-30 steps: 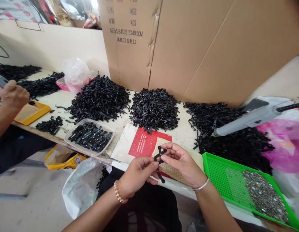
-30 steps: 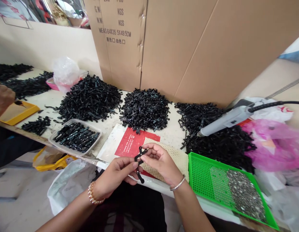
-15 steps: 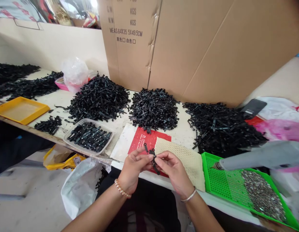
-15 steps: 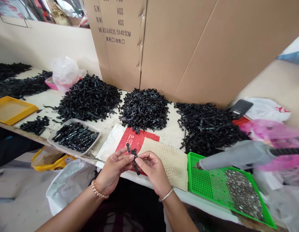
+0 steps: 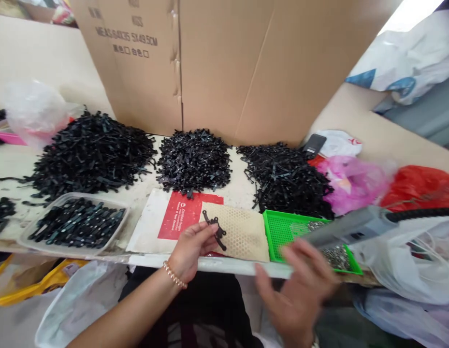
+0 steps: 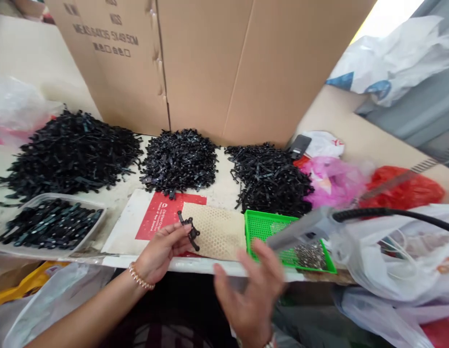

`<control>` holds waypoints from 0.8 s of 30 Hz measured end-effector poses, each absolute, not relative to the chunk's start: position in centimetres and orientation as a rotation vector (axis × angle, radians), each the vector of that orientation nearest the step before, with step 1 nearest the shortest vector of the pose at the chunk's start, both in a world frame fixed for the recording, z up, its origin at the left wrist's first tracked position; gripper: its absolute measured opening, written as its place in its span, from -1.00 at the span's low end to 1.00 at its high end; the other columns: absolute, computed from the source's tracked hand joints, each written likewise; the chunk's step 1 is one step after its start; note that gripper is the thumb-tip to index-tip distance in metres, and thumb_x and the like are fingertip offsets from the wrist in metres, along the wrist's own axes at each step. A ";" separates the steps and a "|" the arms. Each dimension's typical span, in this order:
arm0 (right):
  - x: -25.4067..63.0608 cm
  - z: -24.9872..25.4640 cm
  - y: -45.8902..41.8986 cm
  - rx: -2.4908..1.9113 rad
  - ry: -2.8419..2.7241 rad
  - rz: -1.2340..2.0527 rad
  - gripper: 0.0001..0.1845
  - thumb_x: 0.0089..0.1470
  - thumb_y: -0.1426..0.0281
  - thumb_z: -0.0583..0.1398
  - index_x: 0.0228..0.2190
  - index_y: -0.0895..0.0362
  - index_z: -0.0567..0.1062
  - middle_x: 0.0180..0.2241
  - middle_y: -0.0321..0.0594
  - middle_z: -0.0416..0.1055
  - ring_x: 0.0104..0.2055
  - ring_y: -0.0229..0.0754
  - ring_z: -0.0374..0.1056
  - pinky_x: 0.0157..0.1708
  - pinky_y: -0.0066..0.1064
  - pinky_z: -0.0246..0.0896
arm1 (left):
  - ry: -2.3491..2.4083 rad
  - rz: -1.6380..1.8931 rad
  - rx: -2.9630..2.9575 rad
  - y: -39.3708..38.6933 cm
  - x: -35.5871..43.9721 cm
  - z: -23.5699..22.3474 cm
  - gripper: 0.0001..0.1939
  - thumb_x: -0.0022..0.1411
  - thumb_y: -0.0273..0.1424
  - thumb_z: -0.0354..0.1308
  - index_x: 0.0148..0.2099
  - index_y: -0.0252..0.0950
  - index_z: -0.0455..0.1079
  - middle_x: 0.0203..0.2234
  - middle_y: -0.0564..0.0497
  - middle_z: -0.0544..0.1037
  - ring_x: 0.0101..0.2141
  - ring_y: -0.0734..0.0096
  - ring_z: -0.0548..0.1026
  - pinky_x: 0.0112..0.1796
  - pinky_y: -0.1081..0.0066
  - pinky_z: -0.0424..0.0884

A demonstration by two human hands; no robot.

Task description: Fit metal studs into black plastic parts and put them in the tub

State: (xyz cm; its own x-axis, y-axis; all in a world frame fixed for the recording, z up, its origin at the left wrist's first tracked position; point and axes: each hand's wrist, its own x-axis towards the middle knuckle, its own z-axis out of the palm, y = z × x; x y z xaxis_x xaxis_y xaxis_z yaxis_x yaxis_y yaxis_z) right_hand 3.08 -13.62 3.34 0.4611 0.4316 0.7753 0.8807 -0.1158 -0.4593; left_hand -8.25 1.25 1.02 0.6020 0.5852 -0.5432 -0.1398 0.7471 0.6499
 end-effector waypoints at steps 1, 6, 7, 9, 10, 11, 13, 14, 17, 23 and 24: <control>4.4 3.9 -14.4 -1.639 -0.993 -0.776 -0.24 -0.20 0.38 0.40 0.05 -0.14 0.29 0.04 -0.19 0.19 0.03 0.05 0.21 0.03 -0.02 0.18 | 0.827 0.432 0.609 1.6 -7.2 1.4 -0.80 -0.07 -0.41 0.39 -0.43 -0.37 0.43 -0.44 -0.03 0.59 -0.46 0.45 0.53 -0.40 0.50 0.47; 11.2 4.2 -13.8 -1.534 -0.670 -0.113 -0.26 -0.08 0.27 0.33 0.08 0.00 0.12 0.05 -0.10 0.22 -0.04 -0.08 0.29 -0.08 -0.14 0.30 | 0.808 0.291 0.682 2.4 -1.3 2.1 -0.92 0.07 -0.55 0.26 -0.44 -0.40 0.41 -0.49 -0.04 0.56 -0.52 0.50 0.51 -0.50 0.54 0.46; 12.2 4.3 -13.1 -1.522 -0.674 0.034 -0.28 -0.07 0.27 0.32 0.06 0.01 0.13 -0.02 -0.11 0.31 -0.11 -0.12 0.33 -0.15 -0.20 0.34 | 0.794 0.261 0.702 2.3 -0.1 1.8 -0.91 0.07 -0.57 0.26 -0.44 -0.41 0.41 -0.50 -0.05 0.55 -0.52 0.49 0.51 -0.51 0.53 0.47; 13.9 4.6 -11.8 -1.477 -0.696 0.196 -0.39 -0.03 0.25 0.29 0.02 0.03 0.19 -0.19 -0.17 0.42 -0.21 -0.15 0.37 -0.27 -0.31 0.36 | 0.767 0.193 0.752 1.9 1.7 1.1 -0.91 0.05 -0.58 0.27 -0.44 -0.43 0.40 -0.49 -0.07 0.55 -0.51 0.46 0.51 -0.51 0.50 0.48; 14.7 4.8 -11.3 -1.447 -0.702 0.230 -0.44 -0.02 0.25 0.27 -0.01 0.04 0.22 -0.26 -0.22 0.44 -0.24 -0.17 0.37 -0.31 -0.35 0.36 | 0.765 0.160 0.783 1.7 2.3 0.6 -0.90 0.04 -0.58 0.28 -0.45 -0.43 0.40 -0.50 -0.08 0.54 -0.51 0.44 0.51 -0.51 0.49 0.49; 15.4 5.0 -10.9 -1.416 -0.702 0.241 -0.48 -0.01 0.25 0.27 -0.03 0.05 0.26 -0.31 -0.25 0.44 -0.27 -0.18 0.37 -0.34 -0.38 0.34 | 0.770 0.134 0.816 1.5 2.8 0.2 -0.89 0.02 -0.59 0.29 -0.45 -0.44 0.39 -0.51 -0.09 0.54 -0.53 0.44 0.51 -0.52 0.48 0.49; 17.1 5.2 -10.5 -1.355 -0.675 0.196 -0.54 -0.04 0.28 0.27 -0.09 0.05 0.32 -0.40 -0.33 0.41 -0.37 -0.24 0.36 -0.40 -0.44 0.31 | 0.797 0.109 0.874 1.1 3.3 -0.5 -0.86 -0.02 -0.60 0.31 -0.47 -0.44 0.38 -0.53 -0.08 0.53 -0.56 0.45 0.49 -0.56 0.49 0.48; 18.1 5.1 -10.5 -1.326 -0.644 0.151 -0.57 -0.07 0.29 0.28 -0.13 0.06 0.35 -0.47 -0.37 0.38 -0.45 -0.29 0.33 -0.44 -0.47 0.28 | 0.808 0.103 0.892 1.0 3.4 -0.8 -0.85 -0.04 -0.60 0.32 -0.47 -0.43 0.37 -0.54 -0.08 0.53 -0.57 0.46 0.48 -0.57 0.50 0.48; 20.8 3.8 -10.6 -1.270 -0.504 0.064 -0.63 -0.13 0.26 0.32 -0.27 0.10 0.39 -0.69 -0.50 0.20 -0.68 -0.38 0.12 -0.62 -0.54 0.14 | 0.835 0.096 0.901 0.8 3.3 -1.0 -0.83 -0.06 -0.59 0.34 -0.45 -0.44 0.38 -0.53 -0.08 0.53 -0.57 0.46 0.49 -0.57 0.50 0.47; 22.3 1.5 -11.1 -1.208 -0.399 0.141 -0.64 -0.15 0.19 0.32 -0.35 0.13 0.39 -0.77 -0.54 0.07 -0.75 -0.40 -0.03 -0.70 -0.55 -0.01 | 0.823 0.086 0.901 1.0 3.3 -0.9 -0.80 -0.11 -0.54 0.39 -0.44 -0.43 0.40 -0.53 -0.07 0.54 -0.57 0.47 0.49 -0.56 0.51 0.48; 22.0 1.4 -11.1 -1.195 -0.415 0.151 -0.65 -0.13 0.20 0.32 -0.36 0.13 0.38 -0.77 -0.53 0.07 -0.75 -0.40 -0.03 -0.70 -0.55 -0.01 | 0.820 0.088 0.901 1.0 3.3 -0.9 -0.79 -0.12 -0.53 0.40 -0.44 -0.42 0.41 -0.53 -0.06 0.54 -0.56 0.47 0.49 -0.55 0.51 0.48</control>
State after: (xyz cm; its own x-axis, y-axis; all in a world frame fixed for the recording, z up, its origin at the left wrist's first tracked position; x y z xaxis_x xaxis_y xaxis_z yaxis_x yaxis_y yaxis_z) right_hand 22.04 -11.15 1.42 0.9150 0.3294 0.2331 0.1031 0.3676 -0.9242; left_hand 3.25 0.96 -0.93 0.6999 0.3936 -0.5961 0.2581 0.6387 0.7248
